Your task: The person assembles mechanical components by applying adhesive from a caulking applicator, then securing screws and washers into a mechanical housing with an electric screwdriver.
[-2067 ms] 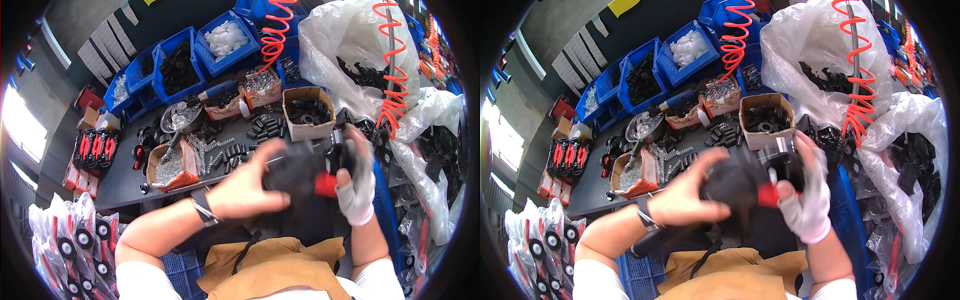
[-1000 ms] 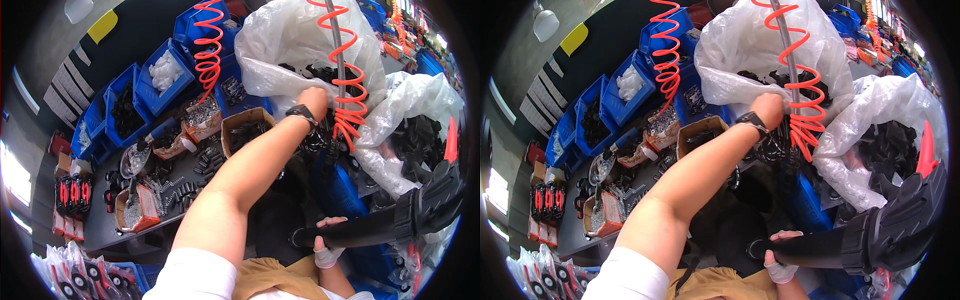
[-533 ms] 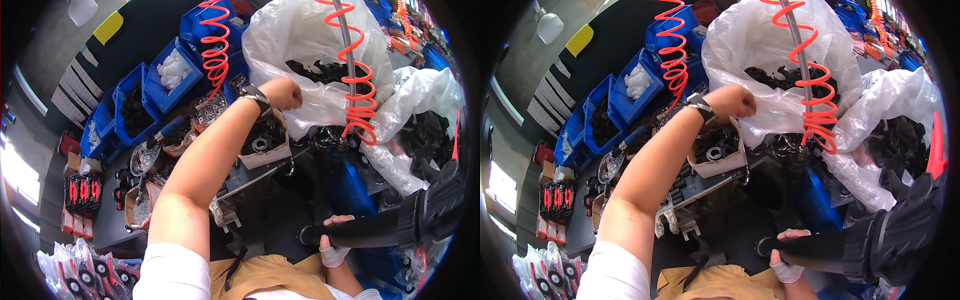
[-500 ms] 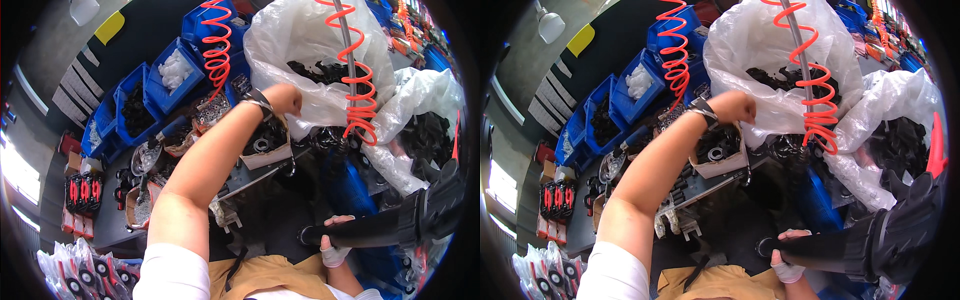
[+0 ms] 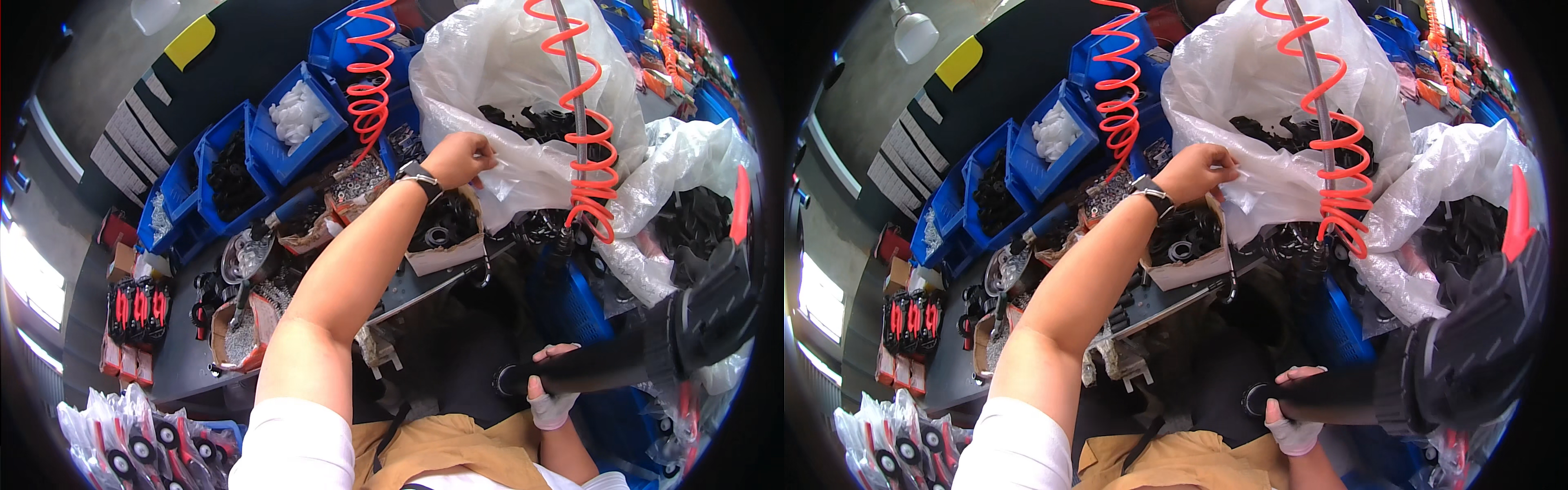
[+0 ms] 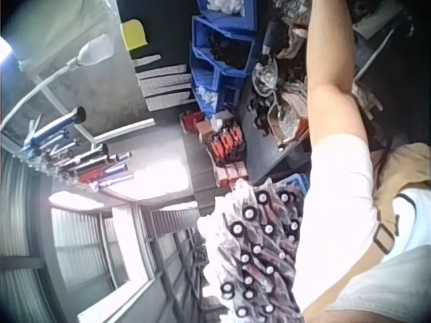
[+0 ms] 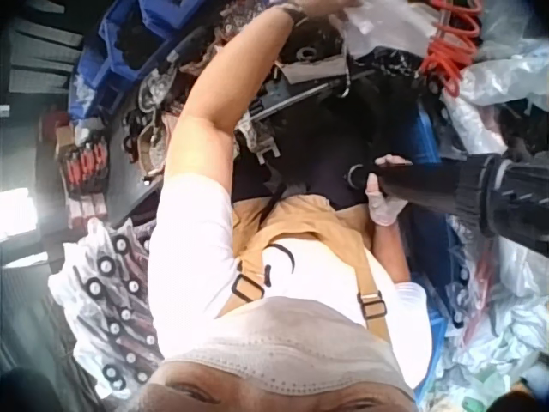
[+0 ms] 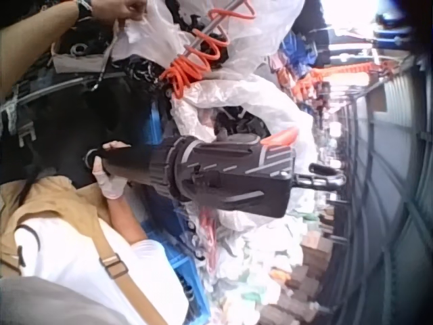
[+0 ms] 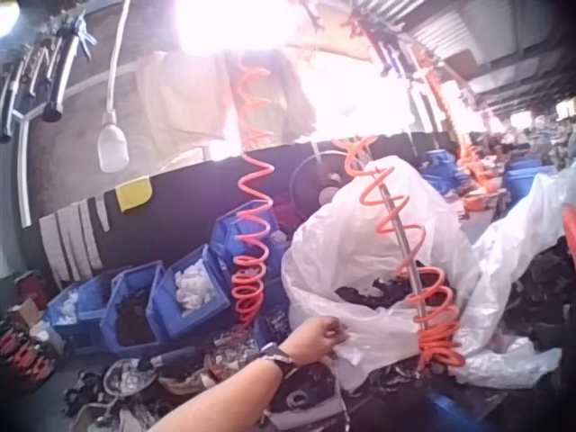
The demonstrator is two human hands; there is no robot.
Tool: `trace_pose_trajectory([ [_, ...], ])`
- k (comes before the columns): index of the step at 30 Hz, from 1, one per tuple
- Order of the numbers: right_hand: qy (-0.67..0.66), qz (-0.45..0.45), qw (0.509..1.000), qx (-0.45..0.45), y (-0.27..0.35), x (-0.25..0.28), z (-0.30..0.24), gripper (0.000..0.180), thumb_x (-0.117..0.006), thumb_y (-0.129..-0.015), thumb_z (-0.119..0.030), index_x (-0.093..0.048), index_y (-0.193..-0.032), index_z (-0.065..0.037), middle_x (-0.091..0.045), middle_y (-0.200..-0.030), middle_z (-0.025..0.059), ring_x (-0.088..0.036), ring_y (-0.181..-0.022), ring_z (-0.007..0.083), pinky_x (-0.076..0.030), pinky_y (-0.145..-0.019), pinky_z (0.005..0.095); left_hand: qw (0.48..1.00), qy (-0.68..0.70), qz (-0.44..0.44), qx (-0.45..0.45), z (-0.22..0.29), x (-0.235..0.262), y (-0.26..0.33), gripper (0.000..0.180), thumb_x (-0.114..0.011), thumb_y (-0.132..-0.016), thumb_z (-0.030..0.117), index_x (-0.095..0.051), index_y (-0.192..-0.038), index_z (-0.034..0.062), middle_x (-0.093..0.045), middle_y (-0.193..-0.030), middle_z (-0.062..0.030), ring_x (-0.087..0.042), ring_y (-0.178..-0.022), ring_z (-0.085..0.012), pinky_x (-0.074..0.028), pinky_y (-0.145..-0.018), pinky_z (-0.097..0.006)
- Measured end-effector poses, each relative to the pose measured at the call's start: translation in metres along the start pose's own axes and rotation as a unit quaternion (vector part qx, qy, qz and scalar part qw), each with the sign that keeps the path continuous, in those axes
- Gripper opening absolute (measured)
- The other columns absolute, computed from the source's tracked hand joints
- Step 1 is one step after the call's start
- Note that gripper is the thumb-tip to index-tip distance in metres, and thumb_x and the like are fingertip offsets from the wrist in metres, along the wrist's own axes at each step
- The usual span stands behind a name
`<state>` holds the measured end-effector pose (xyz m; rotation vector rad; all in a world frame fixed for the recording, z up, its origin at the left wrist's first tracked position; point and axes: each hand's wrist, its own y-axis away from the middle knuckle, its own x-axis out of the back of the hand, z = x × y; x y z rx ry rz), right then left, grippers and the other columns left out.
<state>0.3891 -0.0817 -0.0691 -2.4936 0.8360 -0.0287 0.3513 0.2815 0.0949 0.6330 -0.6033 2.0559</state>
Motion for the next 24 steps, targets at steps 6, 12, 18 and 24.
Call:
trace_pose_trajectory([
  [6, 0.034, -0.035, 0.999, 0.009, 0.009, 0.010, -0.006, 0.068, -0.076, -0.076, -0.023, -0.039, -0.130, -0.006, -0.047, -0.107, 0.0103, -0.055, -0.089, 0.0204, -0.046, -0.082, 0.0336, 0.995, -0.015, 0.027, -0.090, 0.009, 0.003, 0.037, 0.019, -0.064, -0.091, 0.009, -0.064, -0.103, -0.0052, -0.067, -0.100, -0.0111, -0.068, -0.069, -0.0173, -0.055, -0.060, -0.029],
  [12, 0.006, -0.036, 0.998, 0.051, 0.026, 0.029, -0.021, 0.108, -0.078, -0.077, -0.026, -0.001, -0.151, -0.012, -0.048, -0.103, 0.0108, -0.055, -0.087, 0.0208, -0.048, -0.080, 0.0343, 0.946, 0.269, 0.117, -0.135, 0.052, 0.004, 0.071, 0.013, -0.057, -0.093, 0.004, -0.050, -0.102, -0.0028, -0.062, -0.103, -0.0095, -0.065, -0.083, -0.0183, -0.056, -0.074, -0.030],
  [18, -0.094, -0.130, 0.987, 0.017, 0.034, 0.066, -0.052, 0.110, -0.080, -0.072, -0.017, -0.005, -0.153, -0.016, -0.051, -0.099, 0.0141, -0.056, -0.081, 0.0223, -0.051, -0.073, 0.0352, 0.900, -0.139, 0.282, -0.303, 0.053, -0.004, 0.060, 0.031, -0.069, -0.082, 0.004, -0.053, -0.109, 0.0018, -0.063, -0.091, -0.0166, -0.065, -0.079, -0.0321, -0.052, -0.073, -0.035],
  [24, -0.283, -0.201, 0.920, -0.183, 0.064, 0.115, -0.096, 0.105, -0.082, -0.060, -0.003, -0.025, -0.148, -0.009, -0.064, -0.089, 0.0199, -0.067, -0.077, 0.0324, -0.056, -0.067, 0.0410, 0.820, -0.279, 0.334, -0.370, 0.096, 0.009, 0.105, 0.019, -0.061, -0.080, -0.007, -0.068, -0.093, 0.0042, -0.062, -0.090, -0.0096, -0.065, -0.079, -0.0226, -0.053, -0.069, -0.029],
])
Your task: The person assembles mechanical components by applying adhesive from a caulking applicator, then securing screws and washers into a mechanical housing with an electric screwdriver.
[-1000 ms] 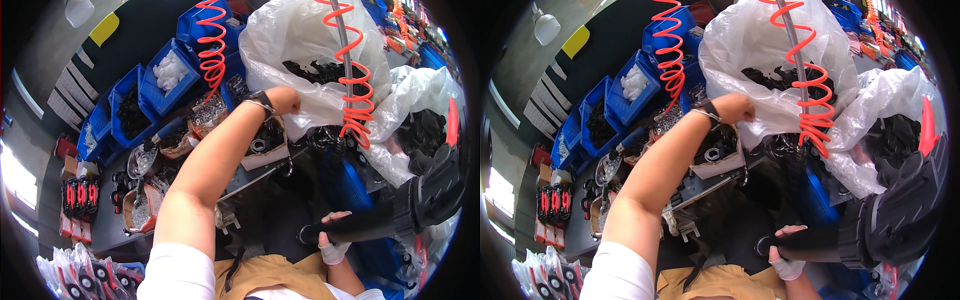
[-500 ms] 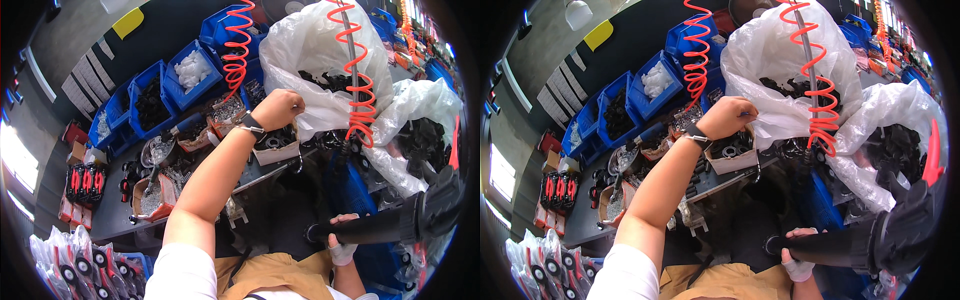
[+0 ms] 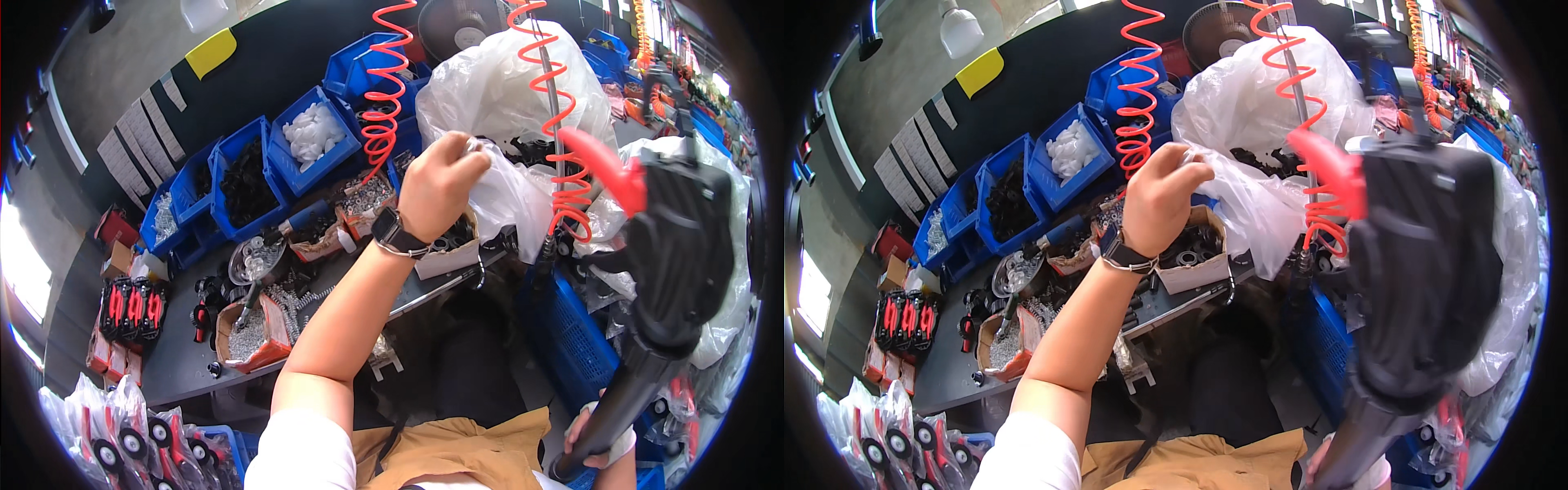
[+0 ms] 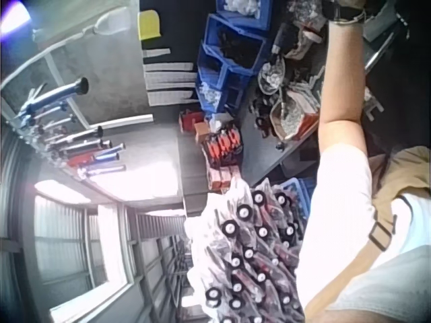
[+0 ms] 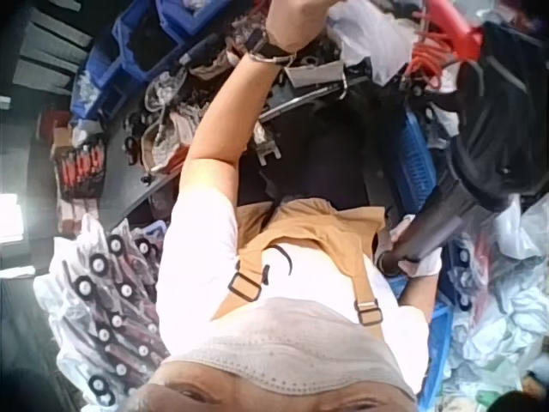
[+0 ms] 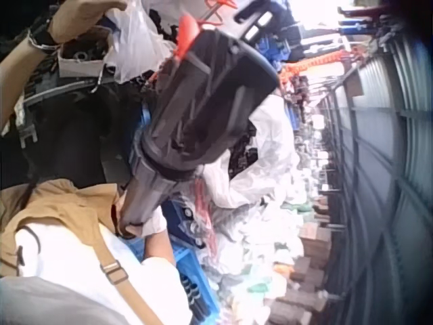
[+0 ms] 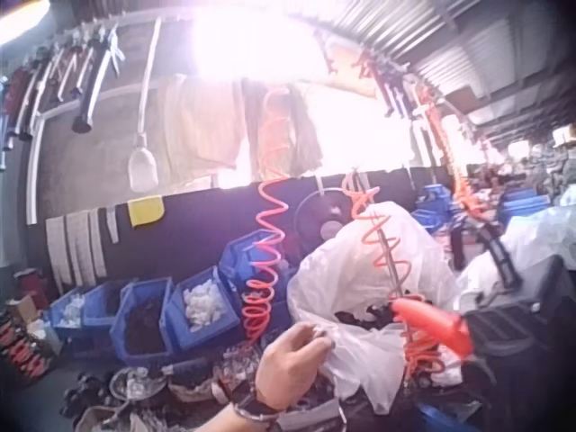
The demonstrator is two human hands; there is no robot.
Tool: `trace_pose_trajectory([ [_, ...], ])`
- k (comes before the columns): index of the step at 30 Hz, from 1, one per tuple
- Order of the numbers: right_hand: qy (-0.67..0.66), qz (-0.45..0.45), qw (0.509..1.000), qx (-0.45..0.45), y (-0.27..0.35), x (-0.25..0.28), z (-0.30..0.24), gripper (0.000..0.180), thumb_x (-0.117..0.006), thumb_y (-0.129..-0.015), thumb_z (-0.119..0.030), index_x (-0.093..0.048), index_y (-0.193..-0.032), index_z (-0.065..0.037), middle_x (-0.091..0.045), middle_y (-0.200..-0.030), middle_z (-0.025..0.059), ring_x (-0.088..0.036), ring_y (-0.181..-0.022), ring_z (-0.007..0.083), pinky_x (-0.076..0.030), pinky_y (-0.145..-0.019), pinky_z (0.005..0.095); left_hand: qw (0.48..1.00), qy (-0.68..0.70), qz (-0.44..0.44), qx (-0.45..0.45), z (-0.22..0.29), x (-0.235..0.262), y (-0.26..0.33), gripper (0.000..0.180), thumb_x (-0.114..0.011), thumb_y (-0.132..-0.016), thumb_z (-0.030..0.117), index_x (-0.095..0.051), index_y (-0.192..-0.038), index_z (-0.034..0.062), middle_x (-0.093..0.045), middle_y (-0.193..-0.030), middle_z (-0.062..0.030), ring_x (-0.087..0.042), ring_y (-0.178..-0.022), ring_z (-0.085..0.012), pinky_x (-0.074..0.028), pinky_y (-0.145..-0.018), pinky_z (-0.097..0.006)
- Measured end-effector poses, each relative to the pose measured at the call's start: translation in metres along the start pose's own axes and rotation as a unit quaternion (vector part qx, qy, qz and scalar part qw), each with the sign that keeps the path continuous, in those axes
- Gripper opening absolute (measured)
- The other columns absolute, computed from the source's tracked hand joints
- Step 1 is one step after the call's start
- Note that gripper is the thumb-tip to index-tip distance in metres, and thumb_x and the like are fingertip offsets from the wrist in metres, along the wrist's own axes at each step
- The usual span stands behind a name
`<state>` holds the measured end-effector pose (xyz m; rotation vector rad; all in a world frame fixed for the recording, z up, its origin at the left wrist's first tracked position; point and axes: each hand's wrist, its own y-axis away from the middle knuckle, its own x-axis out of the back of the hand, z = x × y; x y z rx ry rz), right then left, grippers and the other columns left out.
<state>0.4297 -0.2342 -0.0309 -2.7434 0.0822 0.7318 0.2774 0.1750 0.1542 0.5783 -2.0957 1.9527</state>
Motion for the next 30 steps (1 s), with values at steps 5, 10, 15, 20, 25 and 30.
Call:
trace_pose_trajectory([
  [5, 0.074, -0.144, 0.978, -0.128, -0.041, -0.010, -0.038, 0.054, -0.083, -0.061, -0.007, -0.057, -0.105, 0.012, -0.067, -0.082, 0.0221, -0.069, -0.072, 0.0321, -0.056, -0.064, 0.0357, 0.918, 0.278, -0.124, 0.255, -0.015, -0.003, -0.001, 0.061, -0.046, -0.072, -0.018, -0.056, -0.127, 0.0043, -0.051, -0.129, -0.0127, -0.063, -0.093, -0.0178, -0.050, -0.086, -0.027],
  [10, 0.085, -0.002, 0.986, -0.144, -0.047, -0.035, -0.069, 0.071, -0.088, -0.056, -0.013, -0.049, -0.112, 0.008, -0.065, -0.080, 0.0227, -0.068, -0.066, 0.0333, -0.056, -0.058, 0.0406, 0.945, 0.222, -0.214, 0.111, -0.015, 0.014, -0.031, 0.084, -0.040, -0.069, -0.021, -0.034, -0.148, 0.0080, -0.035, -0.148, -0.0199, -0.053, -0.118, -0.0258, -0.047, -0.095, -0.030],
  [15, 0.071, 0.117, 0.969, -0.207, -0.054, -0.037, -0.063, 0.099, -0.090, -0.051, -0.013, -0.034, -0.130, 0.003, -0.063, -0.081, 0.0202, -0.067, -0.068, 0.0338, -0.057, -0.056, 0.0453, 0.962, 0.137, -0.222, -0.075, 0.062, 0.049, -0.056, 0.062, -0.056, -0.077, -0.005, -0.045, -0.137, 0.0038, -0.054, -0.125, -0.0207, -0.056, -0.113, -0.0278, -0.051, -0.088, -0.035],
  [20, 0.011, 0.003, 0.978, -0.208, -0.069, -0.041, -0.057, 0.089, -0.086, -0.058, -0.024, -0.037, -0.123, 0.012, -0.063, -0.085, 0.0269, -0.067, -0.073, 0.0371, -0.057, -0.062, 0.0450, 0.943, 0.163, -0.043, -0.286, 0.233, 0.001, 0.085, 0.028, -0.054, -0.084, 0.014, -0.056, -0.112, 0.0142, -0.052, -0.124, -0.0166, -0.061, -0.102, -0.0298, -0.055, -0.078, -0.036],
  [25, -0.124, -0.087, 0.969, -0.193, -0.064, -0.018, -0.022, 0.086, -0.084, -0.062, -0.029, -0.038, -0.119, 0.016, -0.062, -0.086, 0.0303, -0.067, -0.074, 0.0387, -0.057, -0.065, 0.0444, 0.968, 0.069, 0.187, 0.151, 0.164, -0.024, 0.100, 0.035, -0.073, -0.077, 0.031, -0.057, -0.106, 0.0206, -0.048, -0.119, -0.0119, -0.042, -0.118, -0.0378, -0.029, -0.103, -0.050],
  [30, -0.324, -0.286, 0.885, -0.175, -0.121, -0.010, -0.010, 0.075, -0.072, -0.080, -0.025, -0.029, -0.129, 0.011, -0.053, -0.100, 0.0398, -0.064, -0.087, 0.0480, -0.057, -0.072, 0.0485, 0.928, 0.004, 0.219, 0.301, 0.075, -0.010, 0.078, 0.026, -0.056, -0.067, -0.004, -0.045, -0.091, 0.0012, -0.043, -0.093, -0.0151, -0.043, -0.090, -0.0333, -0.037, -0.083, -0.041],
])
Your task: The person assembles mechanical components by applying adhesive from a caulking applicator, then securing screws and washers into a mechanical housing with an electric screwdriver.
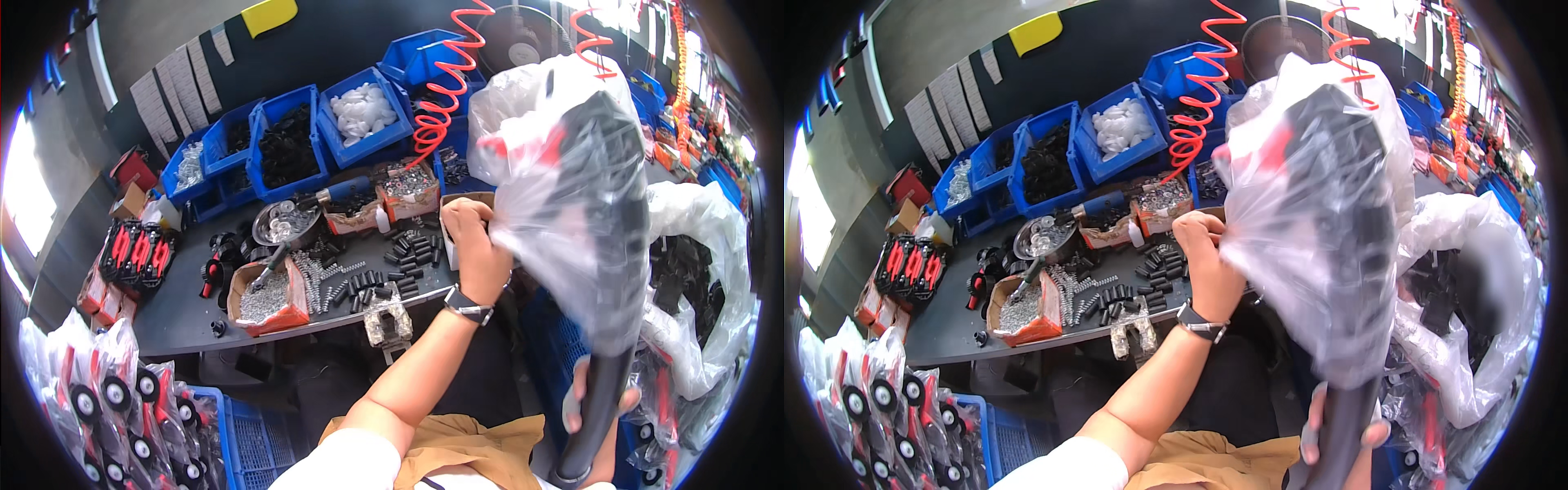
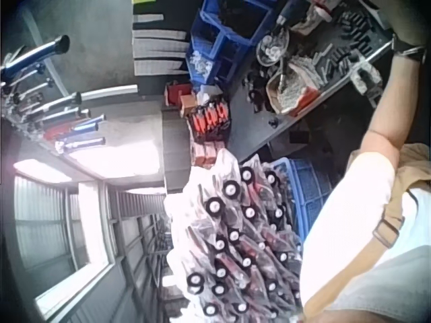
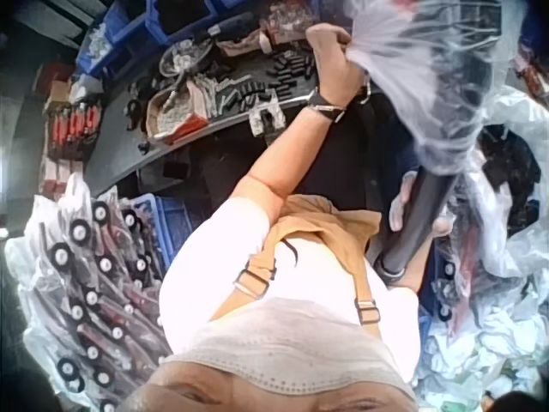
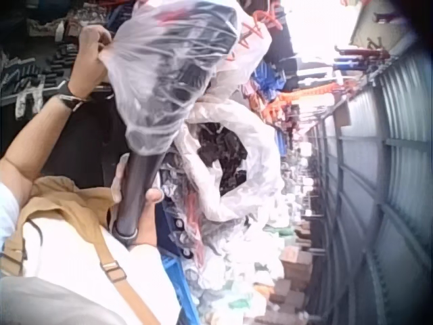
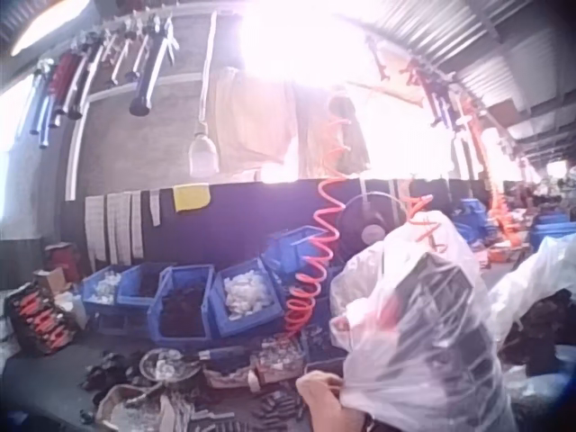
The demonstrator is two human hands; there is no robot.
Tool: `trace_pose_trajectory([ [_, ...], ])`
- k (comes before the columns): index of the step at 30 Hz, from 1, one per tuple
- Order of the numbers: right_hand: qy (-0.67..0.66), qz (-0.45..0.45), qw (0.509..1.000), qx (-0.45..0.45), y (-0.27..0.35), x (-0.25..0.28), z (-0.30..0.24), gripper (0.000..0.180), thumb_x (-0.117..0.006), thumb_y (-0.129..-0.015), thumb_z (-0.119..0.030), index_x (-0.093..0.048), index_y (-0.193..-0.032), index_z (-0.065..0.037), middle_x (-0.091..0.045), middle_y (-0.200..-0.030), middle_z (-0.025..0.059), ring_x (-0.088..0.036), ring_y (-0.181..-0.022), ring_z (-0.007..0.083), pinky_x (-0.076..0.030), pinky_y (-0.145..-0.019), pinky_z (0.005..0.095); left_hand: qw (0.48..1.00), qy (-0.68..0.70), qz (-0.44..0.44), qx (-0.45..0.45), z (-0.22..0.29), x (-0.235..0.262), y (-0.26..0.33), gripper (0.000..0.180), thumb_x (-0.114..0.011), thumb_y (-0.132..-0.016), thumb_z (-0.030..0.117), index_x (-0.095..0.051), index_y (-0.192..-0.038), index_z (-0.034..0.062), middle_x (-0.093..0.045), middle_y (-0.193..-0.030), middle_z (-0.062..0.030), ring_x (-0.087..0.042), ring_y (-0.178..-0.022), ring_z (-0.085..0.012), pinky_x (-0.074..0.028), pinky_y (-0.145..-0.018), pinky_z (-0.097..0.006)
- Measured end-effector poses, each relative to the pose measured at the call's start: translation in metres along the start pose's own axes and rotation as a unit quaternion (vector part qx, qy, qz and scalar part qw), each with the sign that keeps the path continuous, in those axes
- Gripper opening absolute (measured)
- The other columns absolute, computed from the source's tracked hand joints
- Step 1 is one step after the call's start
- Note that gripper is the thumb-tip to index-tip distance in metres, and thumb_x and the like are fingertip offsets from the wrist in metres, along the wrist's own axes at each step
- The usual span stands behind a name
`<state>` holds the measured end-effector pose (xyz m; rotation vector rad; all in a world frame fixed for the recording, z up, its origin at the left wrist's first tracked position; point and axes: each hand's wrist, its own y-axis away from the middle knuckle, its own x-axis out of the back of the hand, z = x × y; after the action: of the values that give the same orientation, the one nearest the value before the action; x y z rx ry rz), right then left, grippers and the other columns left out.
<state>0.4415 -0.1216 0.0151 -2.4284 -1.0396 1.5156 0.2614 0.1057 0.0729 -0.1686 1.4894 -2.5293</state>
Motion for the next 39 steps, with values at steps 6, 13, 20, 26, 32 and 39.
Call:
trace_pose_trajectory([
  [6, 0.146, -0.011, 0.956, 0.255, -0.091, -0.019, 0.012, 0.062, -0.068, -0.087, -0.034, -0.040, -0.120, 0.010, -0.057, -0.098, 0.0311, -0.066, -0.076, 0.0371, -0.060, -0.059, 0.0416, 0.899, 0.309, -0.303, -0.063, 0.074, 0.072, 0.126, 0.006, -0.054, -0.085, -0.001, -0.053, -0.090, 0.0005, -0.050, -0.092, -0.0166, -0.051, -0.085, -0.0312, -0.045, -0.076, -0.039],
  [13, 0.513, 0.250, 0.814, 0.104, -0.127, 0.019, 0.058, 0.102, -0.088, -0.061, -0.049, -0.039, -0.131, 0.006, -0.061, -0.112, 0.0168, -0.062, -0.098, 0.0300, -0.049, -0.088, 0.0383, 0.907, 0.244, -0.323, 0.117, 0.036, 0.174, 0.044, 0.067, -0.071, -0.085, 0.026, -0.038, -0.139, 0.0038, -0.036, -0.141, -0.0172, -0.046, -0.119, -0.0287, -0.038, -0.101, -0.045],
  [20, 0.619, -0.030, 0.785, -0.007, -0.224, -0.028, 0.147, 0.105, -0.086, -0.061, -0.008, -0.025, -0.146, 0.000, -0.059, -0.117, 0.0154, -0.062, -0.102, 0.0259, -0.050, -0.087, 0.0389, 0.916, 0.289, 0.136, 0.241, 0.039, 0.271, -0.038, 0.059, -0.070, -0.083, 0.004, -0.038, -0.133, 0.0038, -0.056, -0.114, -0.0050, -0.056, -0.100, -0.0138, -0.047, -0.087, -0.029],
  [26, 0.230, -0.130, 0.904, -0.337, -0.259, -0.070, 0.195, 0.099, -0.093, -0.055, -0.016, -0.037, -0.134, 0.003, -0.063, -0.105, 0.0184, -0.066, -0.093, 0.0288, -0.055, -0.082, 0.0425, 0.940, 0.089, 0.306, 0.120, 0.156, 0.397, -0.047, 0.060, -0.072, -0.081, 0.004, -0.039, -0.131, 0.0022, -0.057, -0.113, -0.0056, -0.057, -0.099, -0.0131, -0.047, -0.090, -0.030],
  [32, 0.160, -0.226, 0.913, -0.298, -0.317, -0.241, 0.276, 0.116, -0.091, -0.058, -0.034, -0.024, -0.145, 0.004, -0.050, -0.134, 0.0145, -0.048, -0.128, 0.0271, -0.036, -0.109, 0.0383, 0.950, -0.145, 0.271, 0.054, 0.227, 0.429, 0.013, 0.094, -0.066, -0.087, 0.012, 0.001, -0.152, -0.0010, -0.039, -0.142, -0.0188, -0.042, -0.131, -0.0222, -0.033, -0.107, -0.037],
  [39, 0.086, -0.366, 0.842, -0.388, -0.396, -0.432, 0.373, 0.031, -0.061, -0.091, -0.039, -0.051, -0.103, -0.013, -0.060, -0.082, 0.0048, -0.063, -0.066, 0.0146, -0.048, -0.045, 0.0255, 0.731, -0.341, 0.386, -0.448, 0.240, 0.469, 0.046, 0.039, -0.063, -0.085, 0.016, -0.051, -0.119, 0.0024, -0.046, -0.125, -0.0210, -0.046, -0.121, -0.0359, -0.042, -0.098, -0.043],
])
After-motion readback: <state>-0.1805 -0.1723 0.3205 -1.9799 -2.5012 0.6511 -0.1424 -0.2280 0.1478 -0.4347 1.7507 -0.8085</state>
